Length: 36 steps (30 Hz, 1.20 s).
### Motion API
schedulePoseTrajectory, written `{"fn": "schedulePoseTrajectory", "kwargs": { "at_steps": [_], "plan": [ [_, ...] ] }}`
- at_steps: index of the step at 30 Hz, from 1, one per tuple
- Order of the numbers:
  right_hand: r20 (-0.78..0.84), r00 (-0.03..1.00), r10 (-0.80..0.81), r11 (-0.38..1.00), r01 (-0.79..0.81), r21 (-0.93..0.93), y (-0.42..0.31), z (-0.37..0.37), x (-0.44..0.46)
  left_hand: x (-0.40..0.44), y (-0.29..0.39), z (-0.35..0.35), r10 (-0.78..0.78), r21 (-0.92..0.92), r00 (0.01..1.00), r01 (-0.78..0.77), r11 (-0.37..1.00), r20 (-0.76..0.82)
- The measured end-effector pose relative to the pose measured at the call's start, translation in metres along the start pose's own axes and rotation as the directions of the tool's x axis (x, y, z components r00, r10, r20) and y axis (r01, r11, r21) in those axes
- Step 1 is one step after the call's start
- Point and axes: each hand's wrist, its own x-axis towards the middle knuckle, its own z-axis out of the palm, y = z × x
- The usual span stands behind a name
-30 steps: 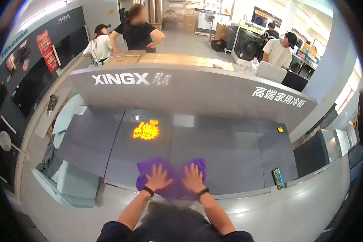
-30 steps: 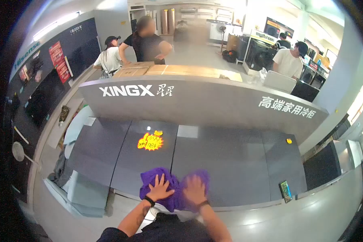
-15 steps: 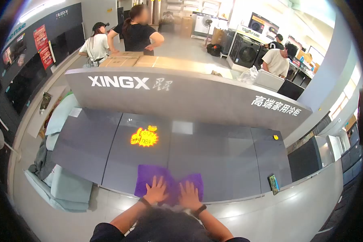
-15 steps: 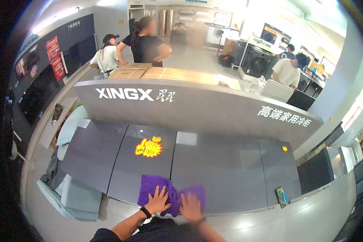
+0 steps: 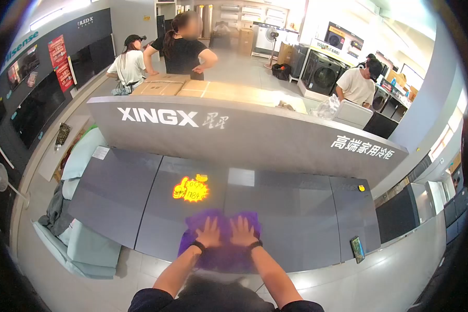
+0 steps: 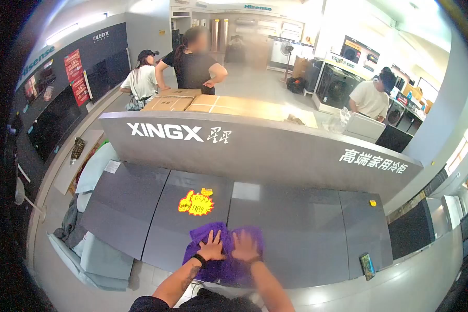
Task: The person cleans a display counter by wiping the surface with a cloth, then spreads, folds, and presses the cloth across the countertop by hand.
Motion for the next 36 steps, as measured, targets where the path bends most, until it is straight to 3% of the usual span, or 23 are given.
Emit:
{"fn": "schedulePoseTrajectory", "kwargs": {
  "at_steps": [6,12,14,15,18,23,27,30,36],
  "plan": [
    [-0.090,0.994,0.069,0.997,-0.071,-0.012,0.001,0.002,0.027,0.015,0.001,-0.001,-0.046,-0.027,0.998,0.045,0.999,-0.050],
    [-0.311,0.948,-0.069,0.995,0.044,-0.088,0.005,0.012,0.005,-0.011,0.012,0.011,-0.018,-0.011,0.974,0.016,1.000,-0.227],
    [-0.230,0.969,-0.092,0.995,0.079,-0.068,0.003,0.007,-0.019,-0.031,0.020,0.022,0.015,0.016,0.949,-0.010,1.000,-0.315],
    [-0.179,0.979,-0.099,0.995,0.092,-0.048,0.002,0.015,-0.035,-0.045,0.021,0.033,0.036,0.019,0.949,-0.032,0.999,-0.314],
    [-0.280,0.948,-0.149,0.988,0.131,-0.082,0.009,0.059,-0.082,-0.087,0.017,0.063,0.109,0.033,0.945,-0.104,0.994,-0.307],
    [-0.249,0.961,-0.120,0.993,0.110,-0.053,0.008,0.082,-0.117,-0.136,0.021,0.067,0.198,0.109,0.952,-0.177,0.978,-0.233],
    [-0.251,0.966,-0.066,0.997,0.057,-0.043,0.002,0.075,-0.103,-0.116,0.017,0.066,0.179,0.081,0.973,-0.169,0.982,-0.143],
    [-0.328,0.944,-0.036,0.998,0.020,-0.051,0.005,0.082,-0.076,-0.109,0.011,0.051,0.218,0.071,0.955,-0.208,0.976,-0.201],
    [-0.270,0.963,0.003,1.000,-0.006,-0.010,0.008,0.069,-0.033,-0.056,0.000,0.039,0.212,0.214,0.945,-0.160,0.964,-0.249]
  ]
}}
